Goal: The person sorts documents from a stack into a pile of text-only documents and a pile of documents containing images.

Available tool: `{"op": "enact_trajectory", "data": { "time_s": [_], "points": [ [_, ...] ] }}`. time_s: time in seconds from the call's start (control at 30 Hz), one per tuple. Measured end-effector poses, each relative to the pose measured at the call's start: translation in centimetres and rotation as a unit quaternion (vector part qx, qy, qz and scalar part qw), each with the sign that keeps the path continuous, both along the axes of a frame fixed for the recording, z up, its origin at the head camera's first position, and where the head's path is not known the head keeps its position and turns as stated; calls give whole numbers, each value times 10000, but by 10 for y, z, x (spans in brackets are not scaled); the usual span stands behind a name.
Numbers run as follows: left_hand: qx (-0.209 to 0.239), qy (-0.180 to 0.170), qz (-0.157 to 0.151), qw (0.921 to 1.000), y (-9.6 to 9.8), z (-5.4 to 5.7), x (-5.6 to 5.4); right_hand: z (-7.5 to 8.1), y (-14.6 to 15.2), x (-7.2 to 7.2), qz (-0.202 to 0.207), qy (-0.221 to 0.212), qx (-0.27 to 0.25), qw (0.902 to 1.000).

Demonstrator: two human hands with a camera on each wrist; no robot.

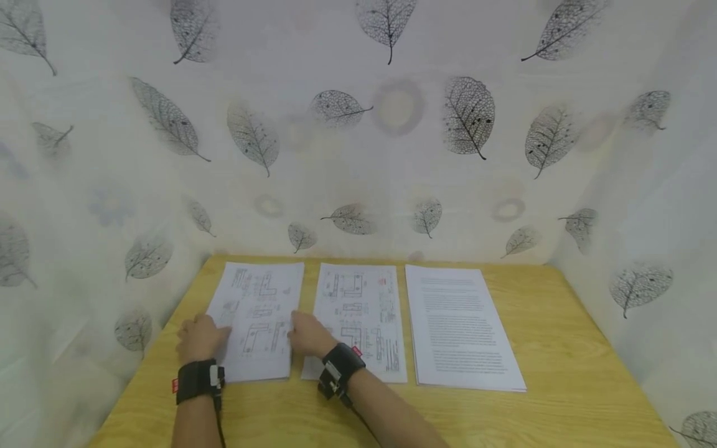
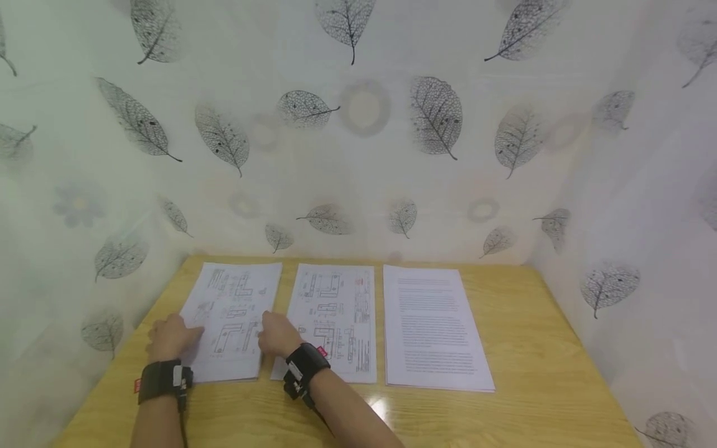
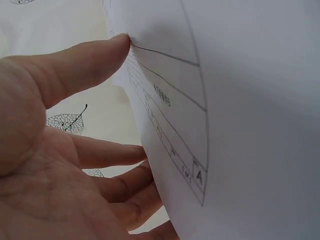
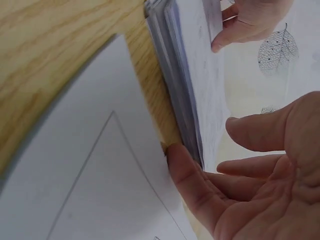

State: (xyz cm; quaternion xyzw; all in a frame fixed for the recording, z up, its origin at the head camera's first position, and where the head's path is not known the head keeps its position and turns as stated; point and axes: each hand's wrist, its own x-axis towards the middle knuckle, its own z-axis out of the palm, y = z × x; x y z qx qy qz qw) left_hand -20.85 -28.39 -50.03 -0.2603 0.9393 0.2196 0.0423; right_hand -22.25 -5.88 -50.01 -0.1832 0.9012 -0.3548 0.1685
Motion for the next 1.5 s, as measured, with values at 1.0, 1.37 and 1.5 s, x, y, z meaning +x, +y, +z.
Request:
{"op": "enact_trajectory", "data": {
  "time_s": [1.0, 1.37, 1.5],
  "points": [
    [-83, 1462, -158, 9891, 31, 4, -5, -7, 4, -6, -1303, -706, -1217, 9814],
    [321, 1741, -550, 9827, 32, 17, -3, -7, 11, -7, -1729, -951, -2480, 9485],
    [602, 1880, -895, 9762, 38, 27, -5, -6, 18, -6, -1763, -988, -2745, 9401]
  ]
}}
